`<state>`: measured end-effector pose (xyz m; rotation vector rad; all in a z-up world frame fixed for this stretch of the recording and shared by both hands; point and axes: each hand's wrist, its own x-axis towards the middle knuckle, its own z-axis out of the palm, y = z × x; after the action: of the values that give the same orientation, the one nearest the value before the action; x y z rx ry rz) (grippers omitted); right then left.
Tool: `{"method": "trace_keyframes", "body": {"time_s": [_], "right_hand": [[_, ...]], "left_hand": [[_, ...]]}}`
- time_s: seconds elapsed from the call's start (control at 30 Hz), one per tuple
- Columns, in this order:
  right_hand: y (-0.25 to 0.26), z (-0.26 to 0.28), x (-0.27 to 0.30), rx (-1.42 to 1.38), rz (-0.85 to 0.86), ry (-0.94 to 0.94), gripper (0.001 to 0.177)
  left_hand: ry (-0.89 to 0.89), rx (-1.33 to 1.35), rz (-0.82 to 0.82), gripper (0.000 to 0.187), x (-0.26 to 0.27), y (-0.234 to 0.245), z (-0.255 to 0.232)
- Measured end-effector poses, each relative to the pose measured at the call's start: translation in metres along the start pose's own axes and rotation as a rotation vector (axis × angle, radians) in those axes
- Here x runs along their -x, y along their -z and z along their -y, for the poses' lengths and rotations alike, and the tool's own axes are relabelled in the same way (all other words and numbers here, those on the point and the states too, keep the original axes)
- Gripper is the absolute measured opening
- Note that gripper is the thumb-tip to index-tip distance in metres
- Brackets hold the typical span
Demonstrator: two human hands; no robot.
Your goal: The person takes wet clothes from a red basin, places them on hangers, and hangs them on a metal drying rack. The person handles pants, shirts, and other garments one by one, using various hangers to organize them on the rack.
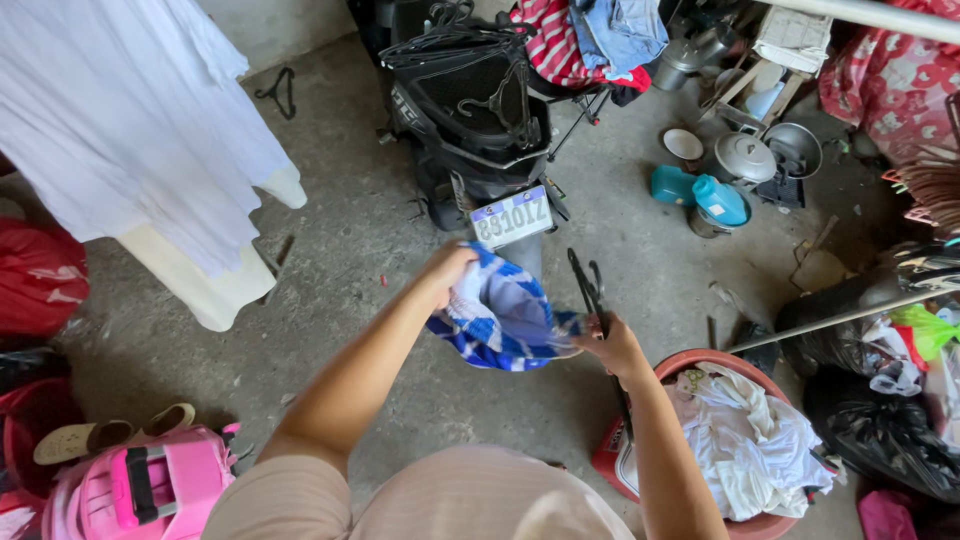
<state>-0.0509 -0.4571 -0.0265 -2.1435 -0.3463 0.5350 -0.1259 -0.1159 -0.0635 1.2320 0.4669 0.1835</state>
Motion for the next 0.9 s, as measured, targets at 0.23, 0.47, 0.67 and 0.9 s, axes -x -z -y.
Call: {"method": "trace_keyframes", "body": {"time_s": [0.23, 0.47, 0.67, 0.9], "right_hand": [[-0.056, 0.099, 0.013, 0.001, -0.19, 0.463, 0.066], [-0.076, 0.122, -0.022, -0.557, -0.144, 0.671, 0.023], [-0.059, 0.084, -0.045, -0.422, -0.133, 0.578, 0.017], [-0.045, 0.013, -0.033, -0.452, -0.033, 0.079, 0.02]], "left_hand": [[-0.496, -1.183, 0.081, 0.027, 0.09, -0.095, -0.119], [-1.166, -1.067, -0.283, 0.053, 0.107, -0.016, -0.09], [-0.236, -0.455, -0.401, 0.036, 0.049, 0.089, 0.014], [0.193, -0.295, 0.205, 0.054, 0.058, 0.05, -0.042]]}}
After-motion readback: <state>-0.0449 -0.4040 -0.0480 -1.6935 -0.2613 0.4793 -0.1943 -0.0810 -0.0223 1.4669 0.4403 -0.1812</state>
